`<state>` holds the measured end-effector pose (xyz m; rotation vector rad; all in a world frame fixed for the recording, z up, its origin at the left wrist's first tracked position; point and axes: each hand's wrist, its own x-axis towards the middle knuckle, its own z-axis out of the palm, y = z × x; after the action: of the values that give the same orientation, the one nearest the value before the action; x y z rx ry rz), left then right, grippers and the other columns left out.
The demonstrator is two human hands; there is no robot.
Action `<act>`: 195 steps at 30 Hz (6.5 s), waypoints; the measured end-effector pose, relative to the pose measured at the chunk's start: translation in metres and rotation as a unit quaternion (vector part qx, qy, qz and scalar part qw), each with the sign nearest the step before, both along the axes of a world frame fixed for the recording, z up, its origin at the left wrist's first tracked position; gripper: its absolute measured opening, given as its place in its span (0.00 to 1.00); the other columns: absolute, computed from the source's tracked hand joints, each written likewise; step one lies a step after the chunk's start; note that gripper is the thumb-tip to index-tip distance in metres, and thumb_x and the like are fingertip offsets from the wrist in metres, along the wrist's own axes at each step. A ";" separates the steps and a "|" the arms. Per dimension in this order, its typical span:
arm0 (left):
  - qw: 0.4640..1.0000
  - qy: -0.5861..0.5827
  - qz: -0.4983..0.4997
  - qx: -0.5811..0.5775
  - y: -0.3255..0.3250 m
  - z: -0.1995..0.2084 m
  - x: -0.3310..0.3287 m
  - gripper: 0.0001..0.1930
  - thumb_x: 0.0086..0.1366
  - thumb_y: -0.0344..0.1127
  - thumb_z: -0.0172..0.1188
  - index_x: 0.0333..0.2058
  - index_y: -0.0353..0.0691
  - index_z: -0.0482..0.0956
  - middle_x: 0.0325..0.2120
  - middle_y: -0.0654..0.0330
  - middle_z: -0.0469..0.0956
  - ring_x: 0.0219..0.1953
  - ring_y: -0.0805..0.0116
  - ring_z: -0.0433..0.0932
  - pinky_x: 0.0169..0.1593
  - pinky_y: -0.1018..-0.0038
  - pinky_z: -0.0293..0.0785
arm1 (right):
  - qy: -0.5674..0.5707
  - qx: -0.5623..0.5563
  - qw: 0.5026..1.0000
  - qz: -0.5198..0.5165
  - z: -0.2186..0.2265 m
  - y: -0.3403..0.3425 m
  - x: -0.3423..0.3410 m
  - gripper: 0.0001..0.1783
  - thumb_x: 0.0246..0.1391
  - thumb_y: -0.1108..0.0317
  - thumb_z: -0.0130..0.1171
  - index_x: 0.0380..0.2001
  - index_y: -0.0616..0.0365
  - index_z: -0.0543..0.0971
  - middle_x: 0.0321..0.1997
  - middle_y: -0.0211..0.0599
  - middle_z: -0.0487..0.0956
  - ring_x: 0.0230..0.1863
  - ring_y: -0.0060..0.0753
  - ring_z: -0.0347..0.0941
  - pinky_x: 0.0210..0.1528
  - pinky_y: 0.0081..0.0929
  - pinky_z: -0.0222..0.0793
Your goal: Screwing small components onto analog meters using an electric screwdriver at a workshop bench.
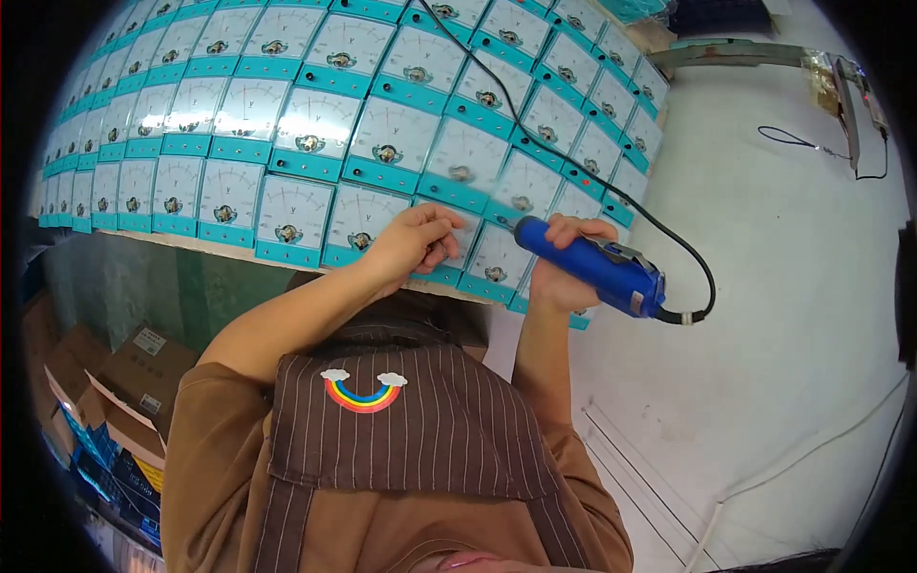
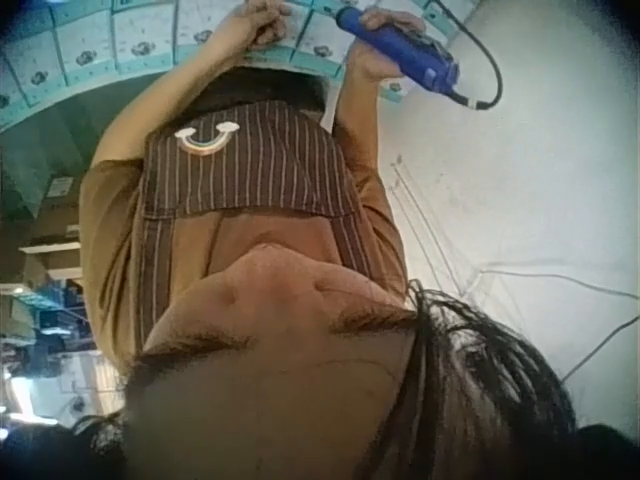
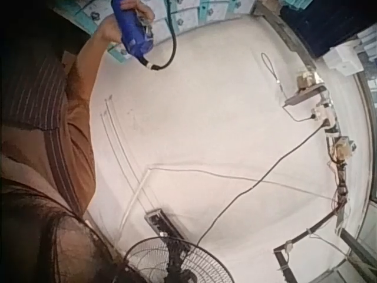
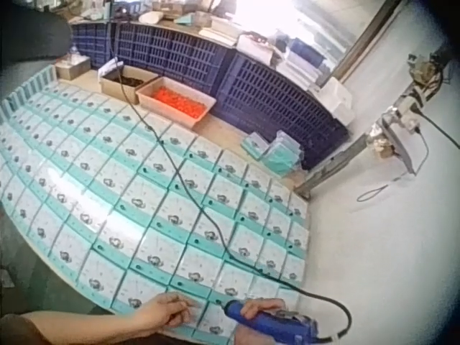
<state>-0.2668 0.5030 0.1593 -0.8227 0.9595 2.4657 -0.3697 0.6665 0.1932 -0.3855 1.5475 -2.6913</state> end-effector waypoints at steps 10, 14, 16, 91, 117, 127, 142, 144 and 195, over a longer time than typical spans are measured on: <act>0.999 0.021 -0.011 -0.027 0.005 -0.005 0.003 0.10 0.64 0.41 0.52 0.33 0.40 0.71 0.18 0.66 0.71 0.12 0.84 0.57 0.15 0.86 0.48 | 0.071 0.092 0.992 0.053 -0.012 -0.025 0.019 0.34 0.53 0.37 0.33 0.29 0.61 0.68 0.18 0.42 0.72 0.21 0.35 0.68 0.27 0.27 0.63; 0.998 0.011 0.016 -0.058 0.010 -0.003 0.000 0.10 0.64 0.41 0.53 0.30 0.42 0.71 0.14 0.68 0.67 0.11 0.84 0.55 0.15 0.86 0.47 | 0.063 0.047 0.997 0.019 -0.013 -0.012 0.005 0.28 0.53 0.42 0.38 0.31 0.59 0.70 0.19 0.40 0.73 0.22 0.32 0.68 0.30 0.29 0.62; 0.999 0.018 0.001 -0.045 0.011 -0.003 -0.003 0.09 0.63 0.41 0.53 0.30 0.42 0.71 0.13 0.69 0.66 0.11 0.84 0.55 0.15 0.86 0.47 | -0.010 -0.053 0.998 0.018 -0.002 0.008 -0.011 0.22 0.52 0.48 0.41 0.32 0.56 0.71 0.18 0.35 0.71 0.21 0.29 0.65 0.35 0.32 0.60; 0.982 -0.046 -0.175 0.057 0.111 0.006 -0.039 0.07 0.65 0.33 0.49 0.34 0.37 0.73 0.20 0.66 0.69 0.15 0.83 0.58 0.16 0.86 0.48 | 0.085 0.094 0.971 -0.204 -0.025 0.150 -0.027 0.33 0.46 0.38 0.39 0.29 0.62 0.70 0.20 0.46 0.74 0.19 0.37 0.69 0.26 0.28 0.65; 0.576 0.529 -0.410 -0.470 0.193 -0.007 -0.084 0.17 0.60 0.30 0.48 0.48 0.44 0.70 0.28 0.52 0.77 0.30 0.56 0.76 0.31 0.63 0.70 | -0.035 -0.036 0.970 -0.238 0.034 0.190 0.053 0.23 0.49 0.49 0.40 0.32 0.56 0.75 0.18 0.36 0.69 0.23 0.33 0.63 0.37 0.33 0.58; 0.530 0.463 -0.439 -0.559 0.195 -0.027 -0.102 0.14 0.63 0.35 0.45 0.45 0.43 0.73 0.23 0.49 0.74 0.29 0.51 0.76 0.31 0.60 0.71 | -0.036 0.021 0.946 -0.321 0.012 0.195 0.053 0.28 0.51 0.44 0.36 0.33 0.61 0.69 0.17 0.43 0.71 0.22 0.39 0.68 0.35 0.33 0.65; 0.931 -0.010 -0.363 0.035 0.106 0.003 -0.031 0.09 0.65 0.37 0.49 0.33 0.37 0.73 0.18 0.64 0.70 0.13 0.82 0.56 0.16 0.85 0.49 | -0.007 0.041 0.959 -0.281 -0.014 0.190 0.056 0.29 0.51 0.41 0.37 0.27 0.60 0.69 0.16 0.41 0.71 0.20 0.35 0.67 0.30 0.31 0.63; 0.940 -0.006 -0.340 0.043 0.104 -0.004 -0.025 0.09 0.65 0.37 0.49 0.33 0.37 0.73 0.18 0.63 0.70 0.13 0.82 0.56 0.16 0.85 0.48 | 0.039 0.047 0.966 -0.252 -0.017 0.183 0.055 0.30 0.50 0.39 0.37 0.26 0.60 0.68 0.17 0.41 0.72 0.19 0.34 0.67 0.30 0.29 0.63; 0.940 -0.080 -0.310 0.122 0.047 -0.010 0.031 0.08 0.65 0.34 0.46 0.33 0.37 0.71 0.23 0.57 0.74 0.14 0.80 0.60 0.15 0.86 0.50 | 0.015 0.029 0.956 -0.293 0.006 0.110 0.092 0.29 0.51 0.43 0.37 0.33 0.61 0.70 0.17 0.41 0.71 0.21 0.36 0.67 0.31 0.31 0.62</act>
<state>-0.2355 0.5499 0.1497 -0.5213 0.6960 1.8876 -0.2777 0.7762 0.1990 0.0547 2.0112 -3.0408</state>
